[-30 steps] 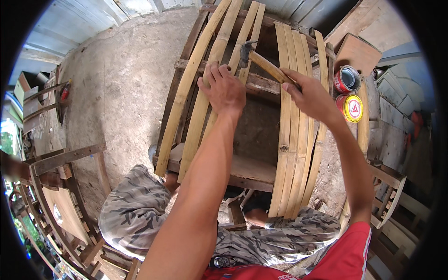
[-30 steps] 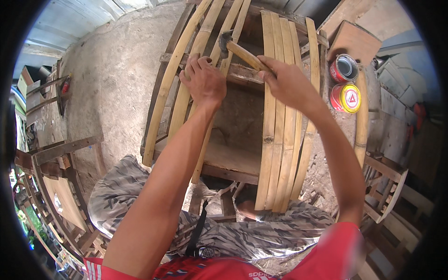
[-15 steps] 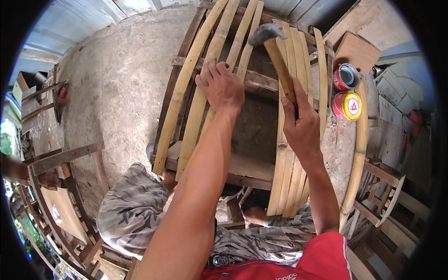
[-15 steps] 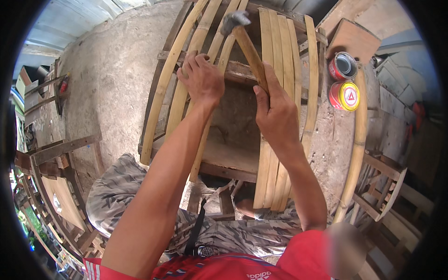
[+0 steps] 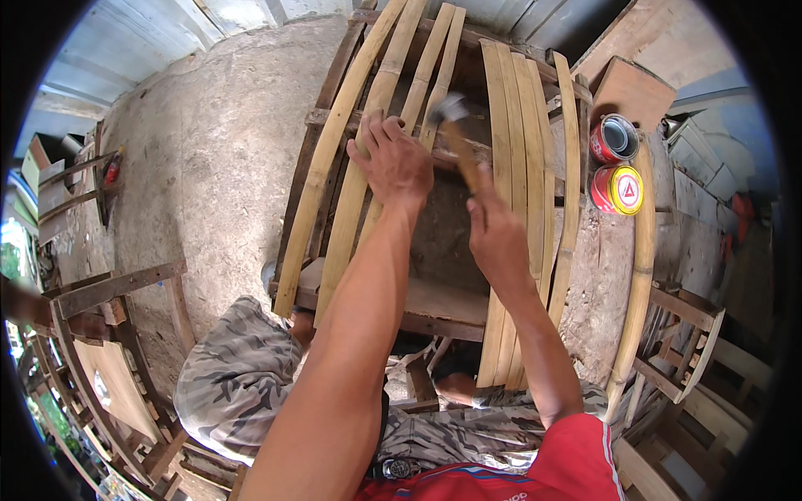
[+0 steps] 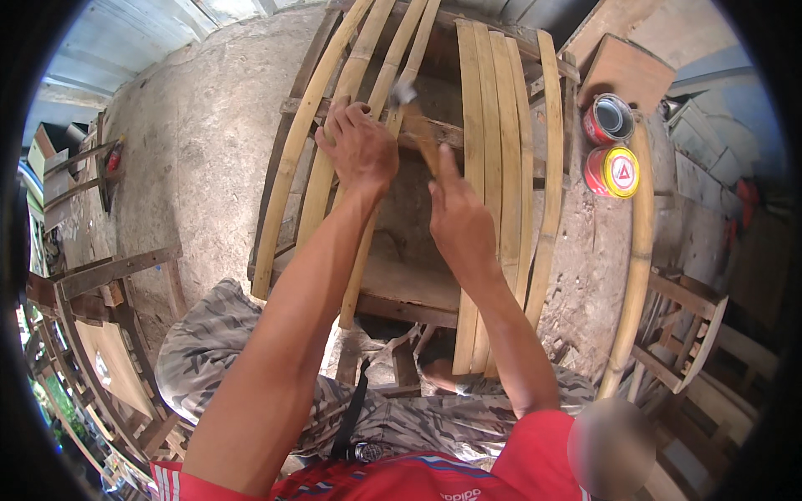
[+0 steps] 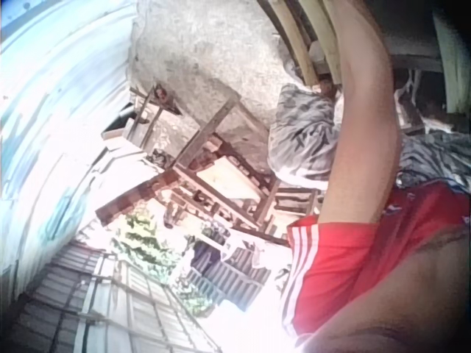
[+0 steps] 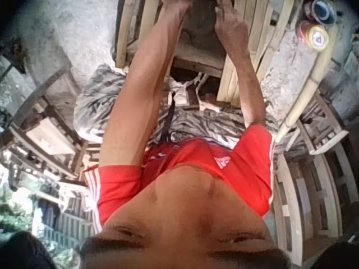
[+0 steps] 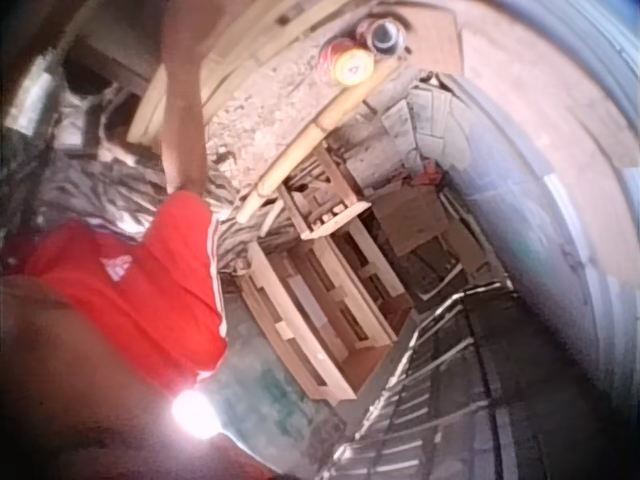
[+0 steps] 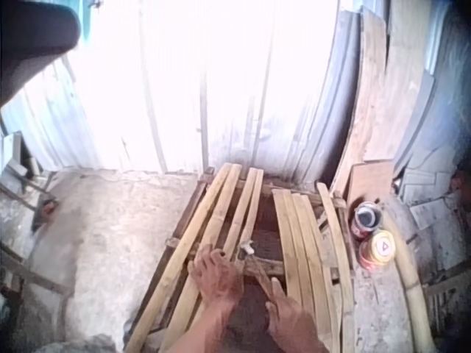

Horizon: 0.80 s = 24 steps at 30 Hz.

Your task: The person assembles a wooden frame by placing thin wooden slats across a base and securing them with a hammer. The person repeatedly positions slats and taps them into place, adjusting alignment as needed.

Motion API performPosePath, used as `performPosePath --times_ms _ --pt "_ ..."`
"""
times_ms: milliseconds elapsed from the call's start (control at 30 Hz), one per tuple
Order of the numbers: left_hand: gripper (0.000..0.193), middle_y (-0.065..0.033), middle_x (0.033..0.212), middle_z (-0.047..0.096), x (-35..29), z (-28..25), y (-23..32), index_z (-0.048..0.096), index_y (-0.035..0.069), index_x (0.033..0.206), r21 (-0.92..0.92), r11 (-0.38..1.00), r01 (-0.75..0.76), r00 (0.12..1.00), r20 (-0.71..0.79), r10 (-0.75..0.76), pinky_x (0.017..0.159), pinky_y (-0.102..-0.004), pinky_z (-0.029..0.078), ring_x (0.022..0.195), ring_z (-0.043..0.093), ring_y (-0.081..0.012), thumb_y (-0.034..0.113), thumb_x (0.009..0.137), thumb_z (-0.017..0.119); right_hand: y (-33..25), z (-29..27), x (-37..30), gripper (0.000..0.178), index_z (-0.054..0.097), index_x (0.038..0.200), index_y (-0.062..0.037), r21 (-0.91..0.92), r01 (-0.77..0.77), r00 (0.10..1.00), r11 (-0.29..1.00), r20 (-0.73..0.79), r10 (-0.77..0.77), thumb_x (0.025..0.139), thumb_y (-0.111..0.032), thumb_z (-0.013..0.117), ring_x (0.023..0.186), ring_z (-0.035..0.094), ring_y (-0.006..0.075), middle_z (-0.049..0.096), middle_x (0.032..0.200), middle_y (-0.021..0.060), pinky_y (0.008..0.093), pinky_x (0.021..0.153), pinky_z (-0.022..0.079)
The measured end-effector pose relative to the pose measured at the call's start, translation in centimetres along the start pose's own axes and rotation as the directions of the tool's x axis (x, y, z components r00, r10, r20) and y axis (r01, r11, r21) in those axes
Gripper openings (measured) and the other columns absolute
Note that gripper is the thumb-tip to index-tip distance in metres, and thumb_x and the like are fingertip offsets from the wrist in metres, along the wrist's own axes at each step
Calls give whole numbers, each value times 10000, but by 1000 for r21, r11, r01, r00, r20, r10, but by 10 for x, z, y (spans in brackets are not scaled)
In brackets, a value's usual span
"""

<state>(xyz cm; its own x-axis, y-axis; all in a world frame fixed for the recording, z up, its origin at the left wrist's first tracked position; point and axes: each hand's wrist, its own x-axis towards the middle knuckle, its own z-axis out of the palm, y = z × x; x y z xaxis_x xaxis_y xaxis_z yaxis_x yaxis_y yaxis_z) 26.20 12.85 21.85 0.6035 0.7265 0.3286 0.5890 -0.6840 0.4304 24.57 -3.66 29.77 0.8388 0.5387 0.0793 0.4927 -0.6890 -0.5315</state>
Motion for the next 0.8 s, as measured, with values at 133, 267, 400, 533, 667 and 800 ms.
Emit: performPosePath --times_ms 133,267,400,533,667,800 --pt "290 -117 1447 487 3 0 -3 527 110 1222 -3 1000 0 1000 1 0 1151 -561 234 1435 383 -281 191 946 564 -8 -18 2 563 393 1550 -106 14 -20 1000 1000 -11 20 1023 -170 581 902 675 475 680 1102 284 491 736 553" --pt "275 -123 1446 487 1 0 -1 529 107 1215 -18 1000 -3 1000 9 3 1155 -565 225 1439 376 -280 177 950 548 -22 -12 3 562 390 1547 -99 138 117 957 983 -282 -75 1021 -152 579 915 674 475 683 1097 282 498 750 551" --pt "276 -125 1453 479 -2 1 0 517 103 1220 -26 1000 0 1000 16 1 1164 -561 216 1446 366 -280 174 954 539 2 19 -11 557 384 1550 -97 70 -10 995 998 -99 17 1028 -155 568 928 681 468 685 1110 282 495 762 553" --pt "296 -127 1478 460 1 1 -6 490 96 1228 -32 999 26 999 48 -24 1170 -584 213 1471 338 -293 163 946 550 -19 -3 -6 542 393 1544 -93 124 -24 990 992 -135 41 1033 -174 557 922 678 472 684 1085 287 510 754 548" --pt "310 -130 1511 439 2 -1 -1 480 96 1233 -65 998 23 998 67 -19 1174 -597 211 1487 320 -297 160 940 560 -20 7 -2 535 402 1540 -93 164 143 897 976 -437 -58 1035 -191 551 911 673 476 686 1058 287 524 742 541" --pt "309 -133 1524 430 2 1 -1 476 97 1234 -52 999 9 999 50 -7 1177 -597 209 1488 318 -297 163 943 558 -8 15 -9 536 399 1541 -83 93 -71 995 993 -64 77 1038 -191 549 905 674 474 684 1077 286 524 736 539"
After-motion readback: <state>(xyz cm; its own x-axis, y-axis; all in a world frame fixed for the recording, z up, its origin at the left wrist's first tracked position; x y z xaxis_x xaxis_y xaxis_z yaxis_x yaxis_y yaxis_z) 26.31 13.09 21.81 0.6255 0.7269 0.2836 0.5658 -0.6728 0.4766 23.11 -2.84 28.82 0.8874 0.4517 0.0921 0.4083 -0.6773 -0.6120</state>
